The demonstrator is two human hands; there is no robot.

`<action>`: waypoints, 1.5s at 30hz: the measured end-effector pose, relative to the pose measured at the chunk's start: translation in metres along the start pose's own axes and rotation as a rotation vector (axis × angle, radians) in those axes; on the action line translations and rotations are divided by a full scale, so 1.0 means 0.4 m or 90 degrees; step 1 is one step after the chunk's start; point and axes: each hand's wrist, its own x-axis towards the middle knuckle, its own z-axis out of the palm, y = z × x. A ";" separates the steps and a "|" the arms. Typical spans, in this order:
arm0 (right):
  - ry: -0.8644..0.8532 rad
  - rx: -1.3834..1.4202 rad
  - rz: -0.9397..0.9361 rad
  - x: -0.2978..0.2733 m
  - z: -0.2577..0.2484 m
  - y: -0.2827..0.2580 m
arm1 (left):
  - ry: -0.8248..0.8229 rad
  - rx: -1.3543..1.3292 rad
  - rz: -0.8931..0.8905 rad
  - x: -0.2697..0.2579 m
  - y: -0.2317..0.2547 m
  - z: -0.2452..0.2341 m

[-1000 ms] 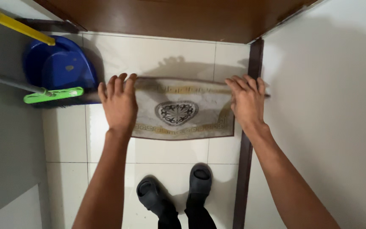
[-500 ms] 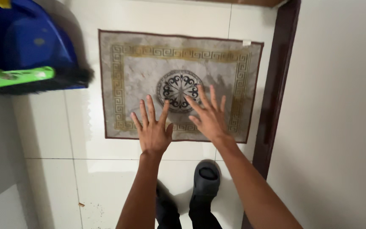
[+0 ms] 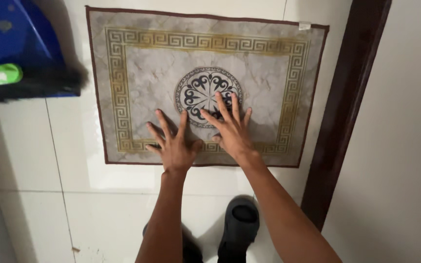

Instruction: The person moves a stool under a desk, picks up a small mat from the floor and places it by the door, and then straightens the corners of a bedsheet. Finally, the person uses a squeegee to sweep debris from the floor into a dustpan.

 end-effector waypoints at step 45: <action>0.097 0.033 -0.093 -0.311 -0.395 -0.323 | 0.207 -0.055 0.145 -0.364 0.019 -0.384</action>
